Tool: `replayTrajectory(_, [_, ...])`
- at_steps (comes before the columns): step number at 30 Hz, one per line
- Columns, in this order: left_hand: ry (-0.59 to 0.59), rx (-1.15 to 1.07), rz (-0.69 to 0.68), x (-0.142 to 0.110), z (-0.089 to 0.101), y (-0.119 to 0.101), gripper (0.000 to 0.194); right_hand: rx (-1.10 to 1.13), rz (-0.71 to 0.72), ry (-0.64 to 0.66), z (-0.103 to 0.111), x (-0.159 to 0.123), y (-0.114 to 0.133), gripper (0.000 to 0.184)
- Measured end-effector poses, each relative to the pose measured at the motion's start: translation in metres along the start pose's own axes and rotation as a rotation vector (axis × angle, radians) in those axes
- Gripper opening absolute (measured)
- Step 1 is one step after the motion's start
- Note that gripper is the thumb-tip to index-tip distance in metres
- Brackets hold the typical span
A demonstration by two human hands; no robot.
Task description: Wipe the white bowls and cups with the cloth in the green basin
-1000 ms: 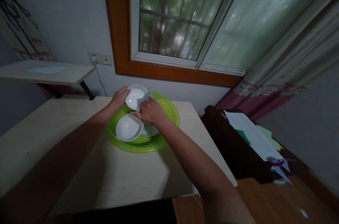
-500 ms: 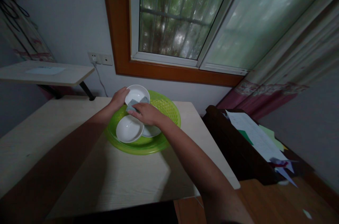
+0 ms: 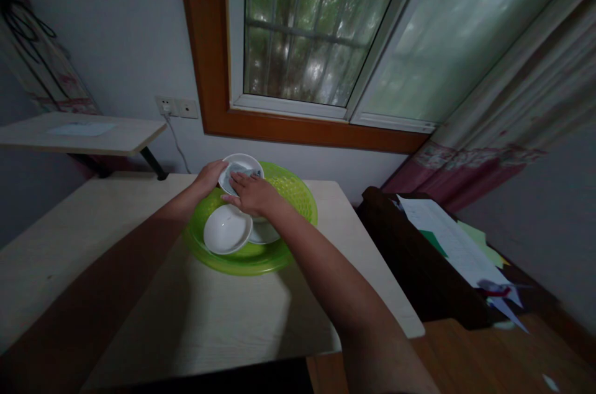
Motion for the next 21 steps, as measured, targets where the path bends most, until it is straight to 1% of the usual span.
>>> replayTrajectory(5, [-0.048,0.017,0.053,-0.003,0.002,-0.001,0.037,-0.076,-0.129,-0.116,0.006,-0.006,0.000,0.068])
replayTrajectory(9, [-0.085,0.062,0.053,-0.002,0.003,0.001,0.035,-0.143,-0.162,-0.158,0.007,-0.012,0.000,0.064])
replayTrajectory(12, [-0.085,0.065,0.044,-0.002,0.002,0.001,0.034,-0.159,-0.149,-0.163,0.003,-0.014,0.000,0.065])
replayTrajectory(15, [-0.092,0.060,0.050,-0.003,0.003,0.000,0.033,-0.131,-0.107,-0.161,0.000,-0.014,0.001,0.060])
replayTrajectory(18, [-0.112,0.067,0.058,-0.004,0.004,-0.002,0.031,-0.056,-0.047,-0.172,-0.003,-0.015,0.004,0.053])
replayTrajectory(21, [-0.116,0.035,0.068,-0.006,0.005,-0.002,0.030,0.033,0.003,-0.188,-0.005,-0.016,0.007,0.057])
Point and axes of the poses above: each hand's wrist, its own x-axis towards the middle knuckle, its own z-axis out of the back of the hand, y = z × x, the point moved 3 cm from there along x, towards the middle knuckle, and after that the axes turned 6 degrees about -x, right-handed, at the moved point
